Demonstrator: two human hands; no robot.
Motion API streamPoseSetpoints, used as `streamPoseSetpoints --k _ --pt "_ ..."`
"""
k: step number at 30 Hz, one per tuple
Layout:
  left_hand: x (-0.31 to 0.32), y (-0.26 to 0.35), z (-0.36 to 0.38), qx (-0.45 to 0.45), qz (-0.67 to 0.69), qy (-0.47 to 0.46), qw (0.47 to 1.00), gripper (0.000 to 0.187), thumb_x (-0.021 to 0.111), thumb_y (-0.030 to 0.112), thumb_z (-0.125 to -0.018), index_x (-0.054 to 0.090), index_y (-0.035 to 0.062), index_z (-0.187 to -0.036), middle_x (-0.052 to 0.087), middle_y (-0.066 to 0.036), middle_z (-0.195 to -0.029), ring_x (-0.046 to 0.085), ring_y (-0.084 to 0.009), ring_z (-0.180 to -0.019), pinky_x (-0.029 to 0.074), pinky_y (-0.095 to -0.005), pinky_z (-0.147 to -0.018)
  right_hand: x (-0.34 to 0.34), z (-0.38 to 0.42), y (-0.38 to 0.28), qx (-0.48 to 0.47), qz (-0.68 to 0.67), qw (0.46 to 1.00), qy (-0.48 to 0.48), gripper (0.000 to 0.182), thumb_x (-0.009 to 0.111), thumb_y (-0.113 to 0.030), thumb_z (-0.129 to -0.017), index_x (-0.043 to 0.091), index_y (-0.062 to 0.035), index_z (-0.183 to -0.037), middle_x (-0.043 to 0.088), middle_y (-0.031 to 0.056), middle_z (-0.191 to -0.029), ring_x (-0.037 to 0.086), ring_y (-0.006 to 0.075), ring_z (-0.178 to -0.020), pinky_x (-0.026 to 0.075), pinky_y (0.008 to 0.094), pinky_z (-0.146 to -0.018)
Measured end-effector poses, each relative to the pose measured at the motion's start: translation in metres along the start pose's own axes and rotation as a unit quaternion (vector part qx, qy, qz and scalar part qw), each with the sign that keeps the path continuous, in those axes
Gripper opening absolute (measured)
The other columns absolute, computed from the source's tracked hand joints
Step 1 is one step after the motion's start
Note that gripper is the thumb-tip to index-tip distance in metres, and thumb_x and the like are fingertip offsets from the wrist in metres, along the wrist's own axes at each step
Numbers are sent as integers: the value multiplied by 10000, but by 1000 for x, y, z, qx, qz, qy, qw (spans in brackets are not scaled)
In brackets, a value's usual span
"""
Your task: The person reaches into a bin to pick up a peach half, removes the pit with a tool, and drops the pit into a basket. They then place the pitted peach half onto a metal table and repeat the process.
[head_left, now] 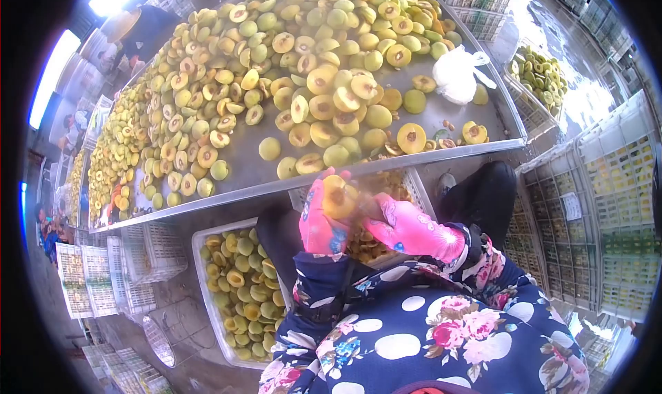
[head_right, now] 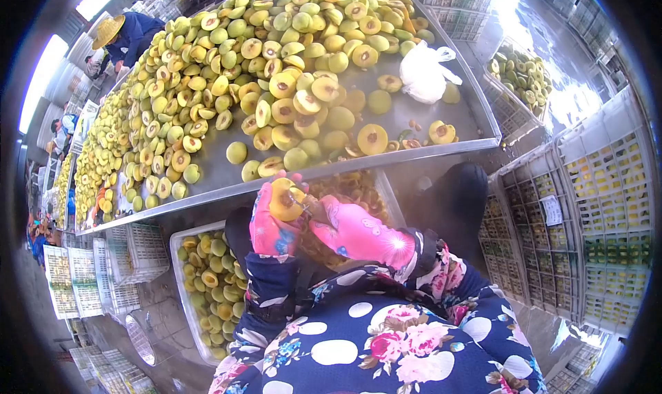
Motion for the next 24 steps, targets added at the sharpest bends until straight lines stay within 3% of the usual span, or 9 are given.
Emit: streamPoseSetpoints --k 4,7,13,16,19,22,24 --pt "4 -4 2 13 -9 -4 1000 392 432 250 -925 416 -4 -1223 527 -168 -1124 542 -247 -970 480 -370 -818 2 2 -6 -23 33 999 10 295 560 -120 -811 464 17 -1054 590 216 -794 584 389 -744 448 385 -611" --pt "3 -6 3 32 -37 -2 999 389 437 248 -925 417 -2 -1222 540 -167 -1102 552 -235 -947 486 -355 -797 11 0 0 -69 61 996 19 298 560 -224 -828 461 32 -946 578 222 -769 587 393 -715 440 417 -561" --pt "3 -4 6 61 -52 18 997 337 489 198 -908 458 2 -1181 569 -156 -1054 582 -211 -873 509 -317 -739 12 1 1 -59 29 998 19 281 543 -210 -834 454 34 -940 574 222 -739 583 393 -689 431 416 -548" --pt "4 -1 7 78 -85 28 993 291 519 176 -895 508 -2 -1125 594 -152 -990 595 -209 -819 517 -310 -696 17 1 0 -97 30 995 13 283 540 -216 -833 450 35 -927 570 225 -722 580 393 -689 427 421 -551" --pt "-10 -5 -1 62 -159 32 985 278 514 197 -899 542 -15 -1077 607 -156 -937 598 -217 -771 522 -321 -653 22 4 6 -4 33 995 -95 272 535 -210 -836 446 33 -922 568 228 -720 578 391 -701 428 420 -561" --pt "-18 -11 -4 42 -234 43 970 264 524 192 -894 564 -19 -1047 622 -143 -908 605 -202 -736 524 -298 -622 29 6 21 10 72 987 -144 230 540 -93 -797 459 3 -989 562 202 -716 579 358 -665 431 395 -554" --pt "-21 -12 -6 53 -269 39 961 268 521 201 -896 567 -18 -1045 626 -138 -904 606 -197 -722 522 -287 -615 33 4 27 -3 57 988 -145 213 509 -163 -839 448 16 -938 561 173 -677 569 309 -583 429 369 -511"
Point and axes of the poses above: each hand's wrist, its own z-axis away from the middle knuckle, its own x-axis out of the palm, y = z × x, the point moved 10 cm from there along -z, towards the middle knuckle
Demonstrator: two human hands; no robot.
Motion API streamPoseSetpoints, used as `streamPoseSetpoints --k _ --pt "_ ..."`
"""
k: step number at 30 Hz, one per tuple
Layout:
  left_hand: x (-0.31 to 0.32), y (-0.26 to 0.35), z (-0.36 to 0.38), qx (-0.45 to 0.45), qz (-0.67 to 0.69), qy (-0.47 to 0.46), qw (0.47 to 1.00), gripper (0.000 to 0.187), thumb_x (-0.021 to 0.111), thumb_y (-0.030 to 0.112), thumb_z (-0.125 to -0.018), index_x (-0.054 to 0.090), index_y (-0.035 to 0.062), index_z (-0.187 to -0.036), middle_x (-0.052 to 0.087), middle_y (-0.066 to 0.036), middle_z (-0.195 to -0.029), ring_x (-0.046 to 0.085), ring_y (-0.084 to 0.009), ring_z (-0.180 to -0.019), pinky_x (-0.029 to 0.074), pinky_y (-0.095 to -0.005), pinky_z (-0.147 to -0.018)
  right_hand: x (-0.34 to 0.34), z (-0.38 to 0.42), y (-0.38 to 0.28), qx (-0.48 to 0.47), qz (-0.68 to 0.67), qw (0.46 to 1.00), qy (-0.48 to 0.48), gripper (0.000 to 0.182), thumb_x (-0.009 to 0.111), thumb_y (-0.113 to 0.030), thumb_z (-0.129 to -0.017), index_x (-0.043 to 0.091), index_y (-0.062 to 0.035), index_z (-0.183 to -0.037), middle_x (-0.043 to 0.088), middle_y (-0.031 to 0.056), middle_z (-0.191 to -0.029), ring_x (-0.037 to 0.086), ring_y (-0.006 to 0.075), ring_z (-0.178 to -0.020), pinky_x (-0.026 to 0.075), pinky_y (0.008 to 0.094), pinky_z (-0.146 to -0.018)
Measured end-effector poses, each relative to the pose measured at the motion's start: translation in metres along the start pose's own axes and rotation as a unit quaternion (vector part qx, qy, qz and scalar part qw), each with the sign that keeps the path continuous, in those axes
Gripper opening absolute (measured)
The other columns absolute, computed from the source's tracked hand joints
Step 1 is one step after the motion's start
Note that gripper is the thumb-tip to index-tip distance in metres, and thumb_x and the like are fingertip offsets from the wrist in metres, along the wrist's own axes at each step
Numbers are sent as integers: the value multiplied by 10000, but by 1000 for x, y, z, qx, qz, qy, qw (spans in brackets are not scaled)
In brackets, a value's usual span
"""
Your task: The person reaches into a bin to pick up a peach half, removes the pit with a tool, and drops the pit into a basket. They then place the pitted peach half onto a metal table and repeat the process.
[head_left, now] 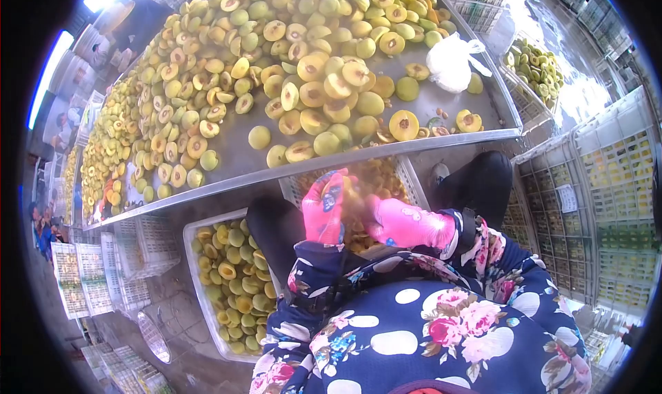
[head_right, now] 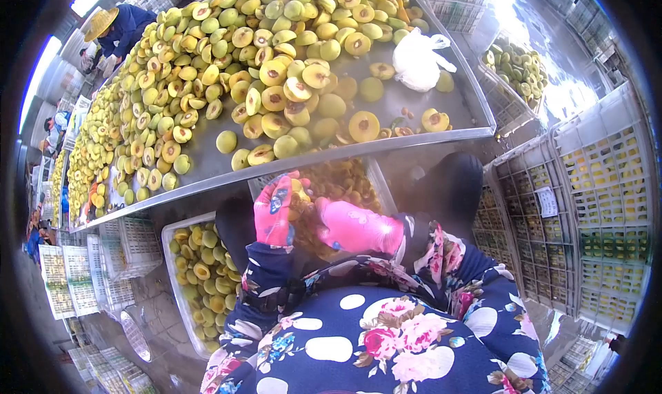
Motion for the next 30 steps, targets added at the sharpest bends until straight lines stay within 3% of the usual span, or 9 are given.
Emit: streamPoseSetpoints --k 7,12,15,16,17,20,21,26,30 --pt "3 -8 5 27 119 4 993 274 522 214 -896 555 7 -1072 617 -142 -921 604 -200 -743 521 -317 -610 31 14 5 182 -447 864 -143 207 505 -256 -872 474 -56 -831 441 -13 -579 410 53 -436 349 203 -374" --pt "38 -29 11 -146 318 -140 926 388 494 312 -903 467 34 -1171 560 -140 -1054 579 -227 -815 508 -365 -671 43 21 -1 204 -553 791 -165 207 512 -172 -869 493 -72 -690 400 -22 -461 344 75 -307 294 219 -312" --pt "24 -49 -4 -155 330 -68 929 288 500 281 -903 496 47 -1070 571 -115 -956 578 -238 -730 493 -343 -668 36 25 9 162 -577 794 -103 126 470 -143 -879 514 -29 -849 384 -30 -443 342 95 -300 293 241 -316" --pt "2 -24 -6 6 19 -20 1000 248 513 222 -891 519 31 -1050 575 -116 -961 581 -235 -749 494 -333 -687 31 27 15 127 -589 792 -98 138 457 -151 -879 504 -22 -864 381 -25 -437 333 95 -297 291 240 -309" --pt "-3 10 4 153 -299 31 941 211 526 162 -879 541 16 -1031 580 -117 -965 583 -232 -769 495 -324 -705 22 28 22 55 -610 786 -88 162 474 -173 -872 499 -13 -877 389 -18 -439 332 84 -298 289 236 -304" --pt "-14 66 33 295 -377 59 876 197 571 99 -833 573 -13 -995 590 -127 -963 581 -232 -829 485 -297 -756 28 30 99 260 -342 903 -26 226 525 -273 -833 510 -63 -750 424 -16 -474 381 84 -339 305 215 -328" --pt "-53 51 23 231 -158 84 956 209 583 98 -825 573 -14 -1000 593 -120 -962 578 -225 -849 481 -292 -767 28 35 105 293 -284 913 -11 232 529 -277 -830 504 -71 -726 427 -15 -474 385 87 -338 306 215 -329" --pt "-206 142 130 364 -565 358 648 135 581 140 -802 635 58 -895 620 -116 -987 592 -259 -900 465 -325 -803 39 43 106 337 -265 903 -12 259 550 -263 -817 474 -90 -640 431 -15 -475 392 93 -341 324 219 -336" --pt "-376 123 211 243 -638 548 484 145 598 135 -794 633 56 -911 602 -160 -1013 562 -326 -948 443 -369 -829 49 41 113 353 -274 895 -18 267 560 -260 -818 471 -87 -635 438 -10 -488 419 95 -370 348 226 -352"
Point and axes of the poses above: each hand's wrist, its own z-axis away from the middle knuckle, its own x-axis out of the palm, y = z × x, the point moved 10 cm from there along -z, towards the middle knuckle
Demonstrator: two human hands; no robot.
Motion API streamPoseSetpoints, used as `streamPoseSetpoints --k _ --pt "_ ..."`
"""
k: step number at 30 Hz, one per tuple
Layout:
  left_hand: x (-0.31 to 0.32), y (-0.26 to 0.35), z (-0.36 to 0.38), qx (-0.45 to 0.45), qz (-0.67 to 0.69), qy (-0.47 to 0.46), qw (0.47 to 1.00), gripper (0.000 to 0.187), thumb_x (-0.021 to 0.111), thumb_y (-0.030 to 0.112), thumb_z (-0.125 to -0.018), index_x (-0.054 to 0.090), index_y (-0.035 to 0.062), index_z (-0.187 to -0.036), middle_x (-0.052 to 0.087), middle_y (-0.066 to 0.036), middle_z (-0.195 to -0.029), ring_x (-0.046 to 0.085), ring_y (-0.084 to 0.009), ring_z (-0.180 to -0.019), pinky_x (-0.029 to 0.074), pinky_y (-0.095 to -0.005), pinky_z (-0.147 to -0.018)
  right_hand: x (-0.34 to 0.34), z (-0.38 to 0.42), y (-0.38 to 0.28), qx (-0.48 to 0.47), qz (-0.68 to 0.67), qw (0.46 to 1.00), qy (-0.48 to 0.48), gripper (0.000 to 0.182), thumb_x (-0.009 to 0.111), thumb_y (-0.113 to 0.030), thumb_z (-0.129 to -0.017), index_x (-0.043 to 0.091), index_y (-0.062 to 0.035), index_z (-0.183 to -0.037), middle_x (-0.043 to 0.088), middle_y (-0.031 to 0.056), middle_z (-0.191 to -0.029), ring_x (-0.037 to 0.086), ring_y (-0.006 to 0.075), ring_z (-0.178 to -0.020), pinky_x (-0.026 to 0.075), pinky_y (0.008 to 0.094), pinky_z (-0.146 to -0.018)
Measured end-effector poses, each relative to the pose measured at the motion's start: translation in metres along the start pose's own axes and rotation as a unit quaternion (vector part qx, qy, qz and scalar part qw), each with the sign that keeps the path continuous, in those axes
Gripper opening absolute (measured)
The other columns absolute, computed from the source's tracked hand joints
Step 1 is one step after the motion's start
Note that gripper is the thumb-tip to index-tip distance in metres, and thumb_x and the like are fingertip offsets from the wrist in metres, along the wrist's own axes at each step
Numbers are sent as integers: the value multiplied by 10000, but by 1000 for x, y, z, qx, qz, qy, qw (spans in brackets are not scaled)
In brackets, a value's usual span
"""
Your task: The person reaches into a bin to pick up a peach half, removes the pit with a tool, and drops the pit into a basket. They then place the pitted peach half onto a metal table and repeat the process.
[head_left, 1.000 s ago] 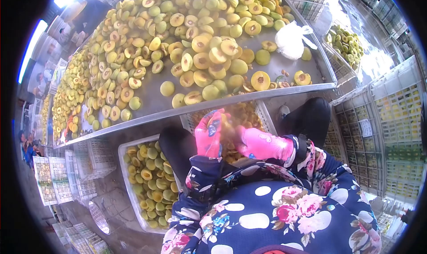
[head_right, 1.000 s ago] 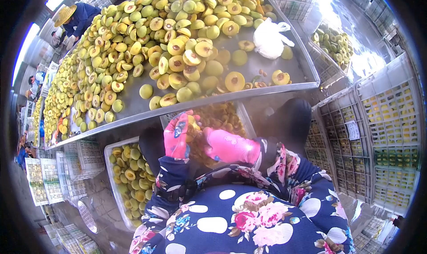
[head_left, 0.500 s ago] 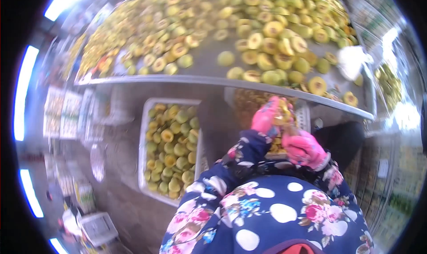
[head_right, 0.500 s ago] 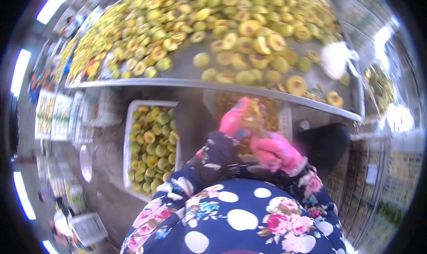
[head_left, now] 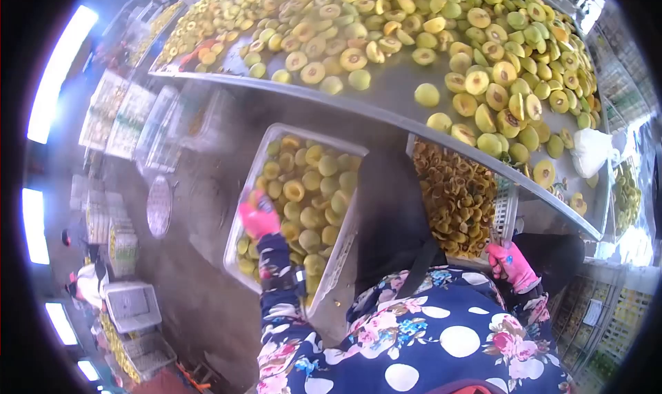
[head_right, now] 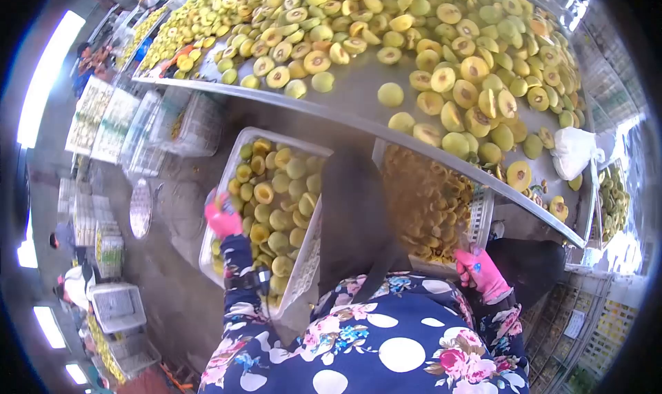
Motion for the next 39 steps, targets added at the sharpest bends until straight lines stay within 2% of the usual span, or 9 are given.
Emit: streamPoseSetpoints --k 3,8,11,15,21,28,31,35,39 --pt "134 -169 76 -149 -70 -285 944 593 549 385 -818 448 -36 -1223 486 -213 -1219 448 -380 -1124 352 -417 -962 -7 -1 6 33 13 999 12 253 557 -265 -830 475 -71 -689 472 3 -549 450 101 -424 364 237 -375" --pt "133 -139 53 -188 -248 -415 855 568 544 425 -806 518 -21 -1156 560 -212 -1120 523 -377 -1039 408 -434 -894 -4 3 10 48 -7 998 -31 212 556 -255 -843 472 -83 -753 472 1 -572 429 100 -413 347 241 -379" --pt "138 -60 -32 -92 -98 -347 928 447 550 373 -824 597 -21 -1029 647 -153 -856 622 -306 -834 483 -380 -718 -5 3 15 60 -30 998 -21 224 554 -254 -841 469 -82 -726 467 1 -566 427 97 -412 342 234 -376" --pt "151 119 -117 -165 424 -364 813 218 559 195 -851 620 11 -951 586 -25 -666 549 -116 -578 444 -244 -525 -7 -3 12 77 -24 996 -30 191 555 -242 -832 467 -75 -800 476 10 -587 441 88 -422 371 233 -379" --pt "265 328 -144 -104 335 -529 773 278 535 270 -849 624 26 -946 626 -90 -720 612 -210 -659 482 -314 -572 -12 -13 23 42 -95 994 -45 229 583 -247 -832 456 -57 -835 517 41 -637 476 104 -454 379 241 -388" --pt "347 430 -110 137 131 -339 921 400 651 323 -702 606 21 -960 638 -173 -910 623 -308 -833 485 -369 -732 -17 -19 19 -1 -128 990 -54 224 583 -244 -846 460 -58 -832 518 41 -641 479 97 -469 372 229 -422" --pt "341 425 -79 -46 346 -474 808 382 700 198 -680 580 20 -996 642 -118 -871 620 -224 -734 494 -330 -637 -18 -22 25 25 -111 992 -46 218 584 -248 -846 480 -57 -860 517 27 -642 476 88 -476 368 222 -430" --pt "274 418 -53 -339 602 -603 399 294 617 188 -776 568 42 -1026 605 -54 -775 576 -167 -653 473 -272 -491 -13 -15 13 -12 -107 991 -76 217 583 -255 -848 489 -60 -859 514 13 -641 471 84 -479 364 215 -439" --pt "181 413 -26 -466 686 -524 193 347 522 230 -824 528 -6 -1078 588 -127 -950 560 -254 -874 486 -407 -745 -4 -4 -8 -53 -107 987 -111 226 578 -260 -850 477 -59 -880 508 6 -637 466 81 -467 364 215 -433"
Point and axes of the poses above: each hand's wrist, its own z-axis away from the middle knuckle, its own x-axis out of the palm, y = z × x, the point moved 10 cm from there along -z, towards the middle knuckle
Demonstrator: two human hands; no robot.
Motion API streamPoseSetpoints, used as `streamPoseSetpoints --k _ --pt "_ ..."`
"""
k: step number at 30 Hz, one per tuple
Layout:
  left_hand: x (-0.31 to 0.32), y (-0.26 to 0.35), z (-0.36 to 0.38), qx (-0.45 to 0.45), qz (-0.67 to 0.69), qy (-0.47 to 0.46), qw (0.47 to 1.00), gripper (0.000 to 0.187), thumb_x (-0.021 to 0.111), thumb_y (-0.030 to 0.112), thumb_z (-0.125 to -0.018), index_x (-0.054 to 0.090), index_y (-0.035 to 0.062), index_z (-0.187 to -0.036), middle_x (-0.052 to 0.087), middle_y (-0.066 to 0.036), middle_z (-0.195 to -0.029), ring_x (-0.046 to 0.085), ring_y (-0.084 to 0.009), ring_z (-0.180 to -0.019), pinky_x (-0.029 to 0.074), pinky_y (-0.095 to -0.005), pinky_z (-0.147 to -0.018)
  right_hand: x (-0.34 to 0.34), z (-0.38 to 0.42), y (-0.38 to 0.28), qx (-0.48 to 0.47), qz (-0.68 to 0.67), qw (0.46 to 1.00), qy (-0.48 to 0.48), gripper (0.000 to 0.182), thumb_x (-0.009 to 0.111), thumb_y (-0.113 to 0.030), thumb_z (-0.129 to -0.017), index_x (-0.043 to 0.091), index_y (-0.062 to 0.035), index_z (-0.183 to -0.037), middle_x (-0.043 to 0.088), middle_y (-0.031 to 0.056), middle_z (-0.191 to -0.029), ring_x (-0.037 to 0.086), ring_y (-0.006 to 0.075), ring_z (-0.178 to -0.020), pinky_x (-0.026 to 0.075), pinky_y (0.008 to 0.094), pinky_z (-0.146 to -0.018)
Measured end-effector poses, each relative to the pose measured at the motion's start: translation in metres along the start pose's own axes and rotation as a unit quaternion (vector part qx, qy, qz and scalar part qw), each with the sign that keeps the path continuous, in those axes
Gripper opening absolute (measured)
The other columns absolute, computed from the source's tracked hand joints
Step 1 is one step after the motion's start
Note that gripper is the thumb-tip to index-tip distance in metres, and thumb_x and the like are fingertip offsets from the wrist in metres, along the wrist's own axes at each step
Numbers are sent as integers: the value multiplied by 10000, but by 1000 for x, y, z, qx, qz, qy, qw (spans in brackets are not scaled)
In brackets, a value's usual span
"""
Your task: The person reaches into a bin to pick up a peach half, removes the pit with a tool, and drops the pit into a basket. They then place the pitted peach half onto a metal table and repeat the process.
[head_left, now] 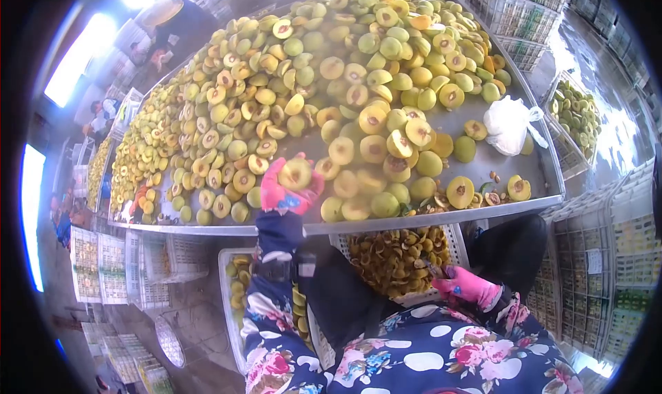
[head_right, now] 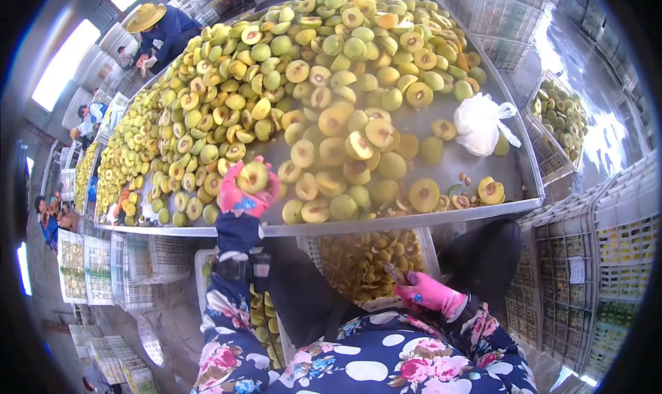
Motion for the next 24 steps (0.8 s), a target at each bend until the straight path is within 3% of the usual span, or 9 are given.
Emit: streamPoseSetpoints --k 3,4,6,9,12,13,16,19,24 --pt "7 -38 42 21 94 24 995 419 464 247 -848 474 -60 -1134 513 -184 -1139 483 -330 -1067 418 -490 -902 15 12 -37 -53 37 998 -25 261 578 -275 -845 464 -53 -922 505 5 -632 466 82 -463 378 220 -433" --pt "-3 -44 44 37 40 -23 998 429 454 251 -867 457 -60 -1163 501 -185 -1167 483 -341 -1068 419 -492 -903 18 17 -53 -70 58 996 -17 282 579 -282 -842 461 -48 -946 503 4 -626 469 83 -464 386 223 -435" --pt "8 -77 64 -8 63 -70 996 446 427 284 -895 437 -43 -1197 483 -200 -1189 491 -356 -1053 419 -484 -908 31 36 -90 -98 107 989 -2 312 581 -295 -837 471 -32 -965 512 14 -621 488 88 -479 410 230 -457" --pt "7 -106 81 20 -19 -56 998 456 394 322 -915 430 -23 -1210 487 -210 -1183 510 -360 -1016 445 -462 -866 51 51 -129 -156 196 968 3 334 578 -300 -837 477 -14 -976 537 42 -629 512 108 -497 420 253 -467" --pt "13 -134 95 -10 -35 -59 998 465 379 347 -919 431 -10 -1212 495 -216 -1168 527 -357 -975 465 -442 -807 67 53 -145 -217 246 945 8 349 576 -309 -837 478 1 -965 564 70 -655 527 124 -522 425 279 -480" --pt "14 -137 97 0 -73 -64 995 476 371 364 -918 439 -12 -1200 515 -215 -1138 542 -352 -938 469 -429 -774 70 53 -144 -173 270 947 9 344 564 -290 -841 474 10 -981 590 137 -698 582 230 -585 445 335 -538" --pt "12 -149 102 1 -69 -27 997 493 368 378 -915 455 -31 -1178 539 -221 -1095 556 -330 -924 465 -415 -803 77 57 -155 -304 359 881 54 343 553 -270 -838 471 20 -1001 599 216 -773 601 358 -712 455 400 -623" --pt "22 -154 109 13 -138 -43 989 513 367 389 -913 473 -54 -1150 559 -220 -1063 564 -301 -928 462 -392 -826 78 61 -158 -320 356 875 64 346 540 -254 -836 463 26 -1024 584 268 -839 568 427 -819 444 445 -684" --pt "20 -163 109 22 -144 -31 989 455 364 326 -941 502 -74 -1108 589 -186 -1013 582 -281 -915 477 -368 -807 71 54 -148 -310 385 865 85 339 557 -197 -820 461 12 -1069 581 248 -864 558 424 -823 444 430 -666"
Point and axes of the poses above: each hand's wrist, its own z-axis away from the middle knuckle, its own x-axis out of the palm, y = z × x, the point moved 10 cm from there along -z, towards the middle knuckle
